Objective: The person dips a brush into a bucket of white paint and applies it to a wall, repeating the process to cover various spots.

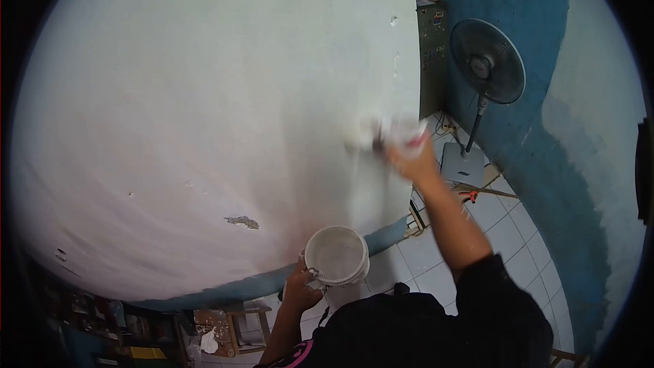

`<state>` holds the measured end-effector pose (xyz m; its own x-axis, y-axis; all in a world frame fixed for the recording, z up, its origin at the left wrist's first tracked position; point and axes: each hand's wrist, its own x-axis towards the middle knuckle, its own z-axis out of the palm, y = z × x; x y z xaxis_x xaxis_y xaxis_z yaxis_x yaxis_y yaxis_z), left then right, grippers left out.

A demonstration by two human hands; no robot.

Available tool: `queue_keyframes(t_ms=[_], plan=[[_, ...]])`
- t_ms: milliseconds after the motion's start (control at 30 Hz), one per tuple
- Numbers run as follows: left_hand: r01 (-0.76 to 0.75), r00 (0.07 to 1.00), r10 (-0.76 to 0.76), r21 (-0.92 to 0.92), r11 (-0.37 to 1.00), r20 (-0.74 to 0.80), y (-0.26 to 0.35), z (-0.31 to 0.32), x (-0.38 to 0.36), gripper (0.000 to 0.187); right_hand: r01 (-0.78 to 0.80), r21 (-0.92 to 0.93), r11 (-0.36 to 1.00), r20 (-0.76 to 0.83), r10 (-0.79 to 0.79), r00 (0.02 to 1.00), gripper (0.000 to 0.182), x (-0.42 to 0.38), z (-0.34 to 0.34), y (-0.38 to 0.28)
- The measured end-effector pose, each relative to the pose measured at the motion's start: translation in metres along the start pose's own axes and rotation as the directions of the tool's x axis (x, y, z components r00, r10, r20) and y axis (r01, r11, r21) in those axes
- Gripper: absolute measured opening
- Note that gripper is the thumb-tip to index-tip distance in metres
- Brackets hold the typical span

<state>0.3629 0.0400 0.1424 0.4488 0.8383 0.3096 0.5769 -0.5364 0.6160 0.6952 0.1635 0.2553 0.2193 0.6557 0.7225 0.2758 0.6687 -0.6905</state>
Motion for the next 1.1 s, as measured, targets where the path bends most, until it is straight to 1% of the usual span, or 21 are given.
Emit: queue_keyframes(t_ms=[33,67,133,267,300,367,433,467,500,567,633,667,700,767,800,833,900,967,1000,1067,1100], plan=[[0.000,1.000,0.000,-0.001,1.000,0.001,0.002,-0.005,0.000,0.035,-0.023,0.290,0.957,-0.008,0.026,1.000,0.025,0.040,-0.002,-0.057],[-0.015,1.000,0.015,0.000,1.000,-0.012,-0.003,-0.007,-0.001,0.035,0.241,0.307,0.921,-0.052,-0.237,0.970,0.020,0.074,-0.006,-0.085],[-0.041,0.999,0.041,-0.001,0.999,-0.027,-0.013,-0.011,-0.014,0.036,0.437,0.427,0.792,-0.230,-0.372,0.899,0.017,0.125,0.004,-0.118],[0.041,0.995,-0.043,-0.018,0.999,-0.088,-0.024,-0.020,-0.039,0.039,0.223,0.374,0.900,-0.242,-0.137,0.961,0.020,0.104,0.032,-0.106],[0.070,0.992,-0.072,-0.020,0.997,-0.103,-0.027,-0.023,-0.047,0.040,0.368,0.101,0.924,-0.277,-0.329,0.903,0.020,0.079,0.040,-0.048],[0.090,0.985,-0.093,-0.025,0.996,-0.143,-0.032,-0.032,-0.061,0.043,0.068,0.222,0.973,-0.369,0.019,0.929,0.020,-0.016,0.073,0.020],[0.068,0.979,-0.074,-0.038,0.997,-0.190,-0.038,-0.040,-0.073,0.047,-0.152,0.472,0.868,-0.333,0.336,0.881,0.024,-0.120,0.092,0.063],[0.070,0.978,-0.072,-0.021,0.997,-0.194,-0.040,-0.043,-0.076,0.049,-0.162,0.114,0.980,-0.327,0.191,0.926,0.024,-0.161,0.093,0.072],[0.076,0.978,-0.076,-0.006,0.997,-0.195,-0.042,-0.047,-0.079,0.052,-0.331,0.171,0.928,-0.358,0.371,0.857,0.021,-0.181,0.095,0.064],[0.087,0.978,-0.092,-0.035,0.996,-0.187,-0.051,-0.053,-0.090,0.055,-0.486,0.003,0.874,-0.295,0.465,0.835,0.018,-0.205,0.073,0.102],[0.082,0.979,-0.100,-0.107,0.991,-0.175,-0.064,-0.050,-0.095,0.058,-0.364,-0.303,0.881,-0.316,0.267,0.910,0.014,-0.169,0.058,0.081],[0.078,0.981,-0.100,-0.131,0.988,-0.166,-0.066,-0.049,-0.097,0.058,-0.307,-0.308,0.901,-0.403,0.169,0.899,0.016,-0.142,0.049,0.088],[0.067,0.983,-0.088,-0.132,0.989,-0.160,-0.065,-0.050,-0.094,0.059,-0.324,-0.160,0.932,-0.340,0.256,0.905,0.022,-0.102,0.033,0.084],[0.032,0.985,-0.051,-0.116,0.993,-0.166,-0.057,-0.049,-0.082,0.059,-0.316,0.197,0.928,-0.383,0.369,0.847,0.025,-0.014,0.025,-0.014],[0.015,0.985,-0.033,-0.108,0.994,-0.170,-0.053,-0.049,-0.075,0.059,-0.230,0.213,0.950,-0.296,0.288,0.911,0.020,0.010,0.016,-0.048],[0.011,0.984,-0.033,-0.122,0.992,-0.176,-0.047,-0.047,-0.069,0.059,-0.132,0.480,0.867,-0.224,0.266,0.937,0.017,0.034,0.003,-0.050],[0.001,0.982,-0.028,-0.144,0.990,-0.186,-0.039,-0.040,-0.059,0.057,0.060,0.553,0.831,-0.249,0.096,0.964,0.020,0.047,-0.006,-0.044],[-0.016,0.981,-0.016,-0.157,0.987,-0.195,-0.036,-0.032,-0.050,0.055,0.259,0.168,0.951,-0.331,-0.193,0.924,0.029,0.038,-0.002,-0.035],[-0.015,0.982,-0.015,-0.153,0.988,-0.190,-0.034,-0.028,-0.046,0.054,0.079,0.130,0.988,-0.251,-0.044,0.967,0.041,0.022,-0.005,-0.007],[-0.020,0.985,-0.003,-0.132,0.991,-0.175,-0.030,-0.021,-0.040,0.055,-0.122,0.199,0.972,-0.231,0.167,0.958,0.034,-0.043,0.005,0.052],[-0.027,0.986,0.008,-0.113,0.993,-0.164,-0.027,-0.017,-0.036,0.056,-0.194,0.346,0.918,-0.262,0.293,0.920,0.031,-0.087,0.012,0.076]])
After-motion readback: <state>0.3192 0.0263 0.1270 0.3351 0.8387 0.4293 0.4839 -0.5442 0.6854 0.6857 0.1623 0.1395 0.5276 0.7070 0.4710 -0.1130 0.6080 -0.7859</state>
